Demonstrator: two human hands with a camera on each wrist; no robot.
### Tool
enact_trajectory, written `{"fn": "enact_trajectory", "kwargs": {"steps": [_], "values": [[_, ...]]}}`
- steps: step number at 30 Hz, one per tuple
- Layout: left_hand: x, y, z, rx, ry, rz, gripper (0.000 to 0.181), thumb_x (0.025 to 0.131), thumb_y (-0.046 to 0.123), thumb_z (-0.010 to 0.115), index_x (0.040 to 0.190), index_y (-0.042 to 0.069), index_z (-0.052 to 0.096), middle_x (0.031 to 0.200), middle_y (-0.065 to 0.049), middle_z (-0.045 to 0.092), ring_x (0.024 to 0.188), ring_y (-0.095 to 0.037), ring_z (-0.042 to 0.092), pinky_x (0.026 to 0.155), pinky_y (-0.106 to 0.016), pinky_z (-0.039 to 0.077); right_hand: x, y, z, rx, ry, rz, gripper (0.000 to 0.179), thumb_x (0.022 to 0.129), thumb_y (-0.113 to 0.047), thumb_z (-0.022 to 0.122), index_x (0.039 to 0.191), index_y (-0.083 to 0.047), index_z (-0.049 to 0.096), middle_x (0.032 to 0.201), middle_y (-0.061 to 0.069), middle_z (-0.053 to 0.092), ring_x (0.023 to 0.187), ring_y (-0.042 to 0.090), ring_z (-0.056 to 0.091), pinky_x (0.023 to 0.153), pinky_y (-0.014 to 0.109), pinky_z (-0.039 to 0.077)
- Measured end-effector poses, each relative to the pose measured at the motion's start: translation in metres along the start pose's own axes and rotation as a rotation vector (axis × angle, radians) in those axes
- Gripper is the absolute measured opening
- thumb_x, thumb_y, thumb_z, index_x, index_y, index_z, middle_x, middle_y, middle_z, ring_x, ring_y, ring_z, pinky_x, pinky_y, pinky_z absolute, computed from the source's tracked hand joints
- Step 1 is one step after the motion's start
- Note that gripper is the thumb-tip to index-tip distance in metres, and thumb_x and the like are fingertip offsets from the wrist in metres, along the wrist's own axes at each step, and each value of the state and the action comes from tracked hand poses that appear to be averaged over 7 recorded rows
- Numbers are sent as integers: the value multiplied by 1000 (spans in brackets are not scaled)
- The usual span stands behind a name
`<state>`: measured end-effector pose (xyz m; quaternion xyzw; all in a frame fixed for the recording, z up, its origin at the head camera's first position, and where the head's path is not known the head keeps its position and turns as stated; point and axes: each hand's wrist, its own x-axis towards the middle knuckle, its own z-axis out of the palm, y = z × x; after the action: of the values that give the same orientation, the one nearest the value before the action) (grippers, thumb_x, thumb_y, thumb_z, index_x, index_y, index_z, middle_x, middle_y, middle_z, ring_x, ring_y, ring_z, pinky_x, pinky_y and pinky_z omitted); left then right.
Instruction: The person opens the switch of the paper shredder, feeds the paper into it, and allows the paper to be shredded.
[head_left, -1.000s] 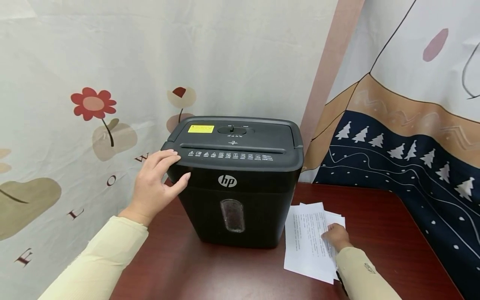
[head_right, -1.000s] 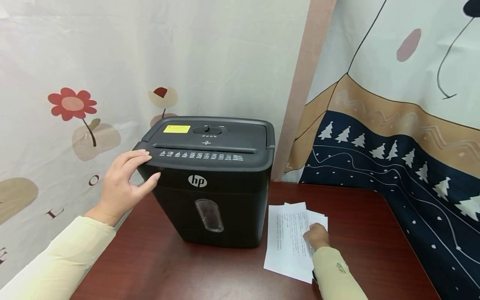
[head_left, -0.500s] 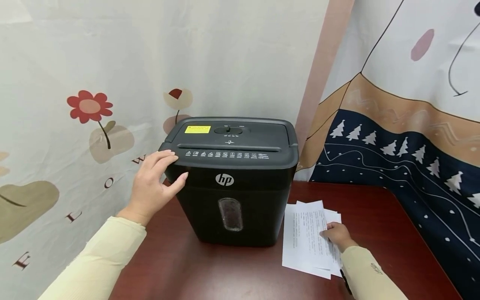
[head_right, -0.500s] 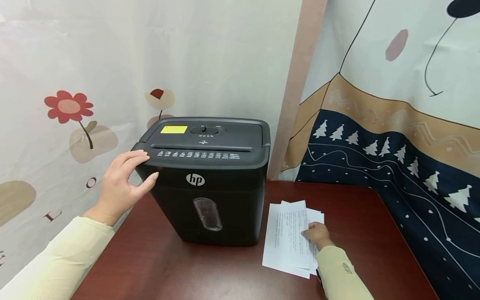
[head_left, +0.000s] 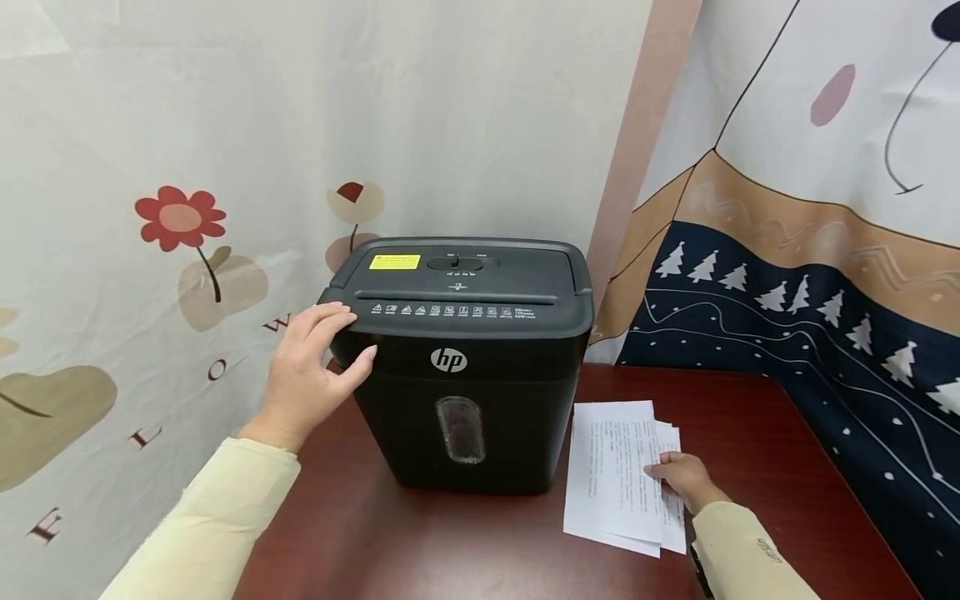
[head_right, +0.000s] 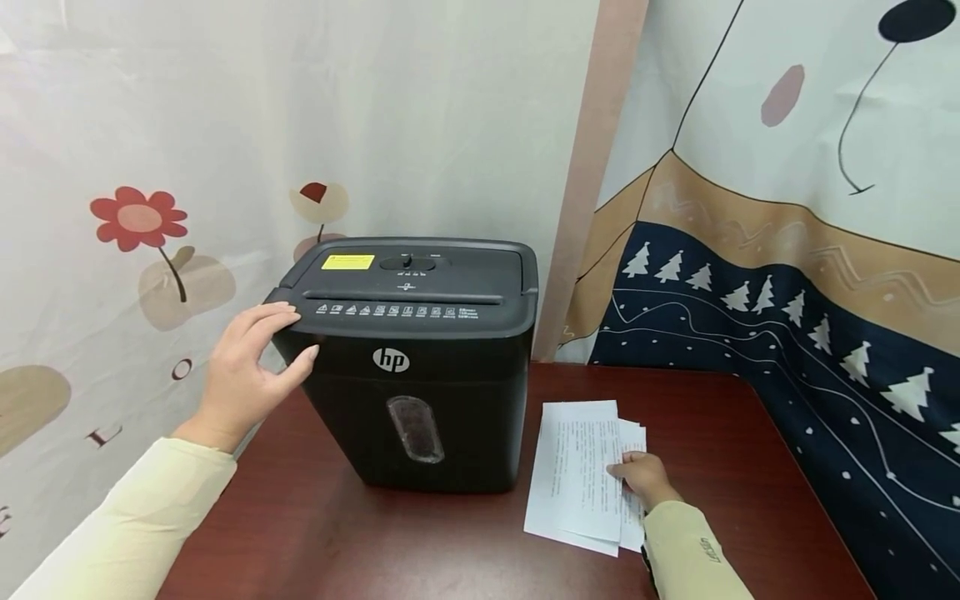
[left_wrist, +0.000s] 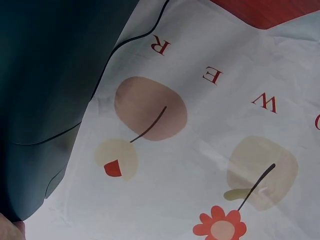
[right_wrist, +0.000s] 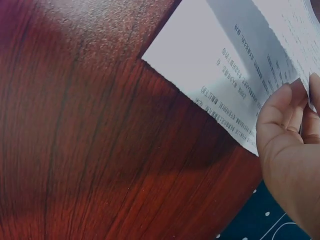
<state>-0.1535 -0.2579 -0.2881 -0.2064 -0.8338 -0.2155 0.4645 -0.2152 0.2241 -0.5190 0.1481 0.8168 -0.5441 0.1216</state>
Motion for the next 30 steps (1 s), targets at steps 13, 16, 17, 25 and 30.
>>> {"fn": "enact_trajectory", "kwargs": {"steps": [13, 16, 17, 25, 30], "values": [[4, 2, 0, 6, -23, 0, 40, 75, 18, 72, 108, -4, 66, 113, -18, 61, 108, -36, 53, 95, -42, 41, -11, -3, -11, 60, -27, 13, 39, 85, -3, 67, 114, 16, 50, 94, 15, 61, 74, 13, 57, 69, 31, 52], [4, 2, -1, 8, -26, -1, 40, 76, 18, 72, 108, -4, 65, 113, -18, 61, 108, -37, 53, 95, -42, 40, -12, -1, -13, 64, -29, 13, 37, 85, -4, 67, 112, 16, 51, 93, 13, 62, 73, 12, 58, 69, 30, 52], [5, 2, -1, 8, -28, -1, 40, 76, 19, 72, 108, -4, 65, 113, -18, 61, 109, -37, 53, 95, -42, 40, -12, -1, -14, 66, -31, 11, 37, 85, -4, 68, 113, 16, 51, 92, 13, 62, 73, 12, 58, 69, 31, 52], [4, 1, -4, 14, -76, -19, 42, 76, 20, 71, 109, -4, 64, 115, -20, 59, 110, -37, 51, 96, -40, 40, -14, 2, -21, 51, -24, 10, 39, 88, -6, 66, 117, 16, 52, 90, 10, 64, 74, 13, 59, 70, 31, 52], [2, 1, -6, 16, -85, -32, 41, 76, 16, 73, 109, -5, 64, 116, -20, 58, 110, -37, 51, 93, -44, 41, -16, 0, -24, 49, -24, -4, 35, 89, -7, 66, 114, 14, 55, 84, 4, 65, 73, 14, 60, 69, 32, 52]]}}
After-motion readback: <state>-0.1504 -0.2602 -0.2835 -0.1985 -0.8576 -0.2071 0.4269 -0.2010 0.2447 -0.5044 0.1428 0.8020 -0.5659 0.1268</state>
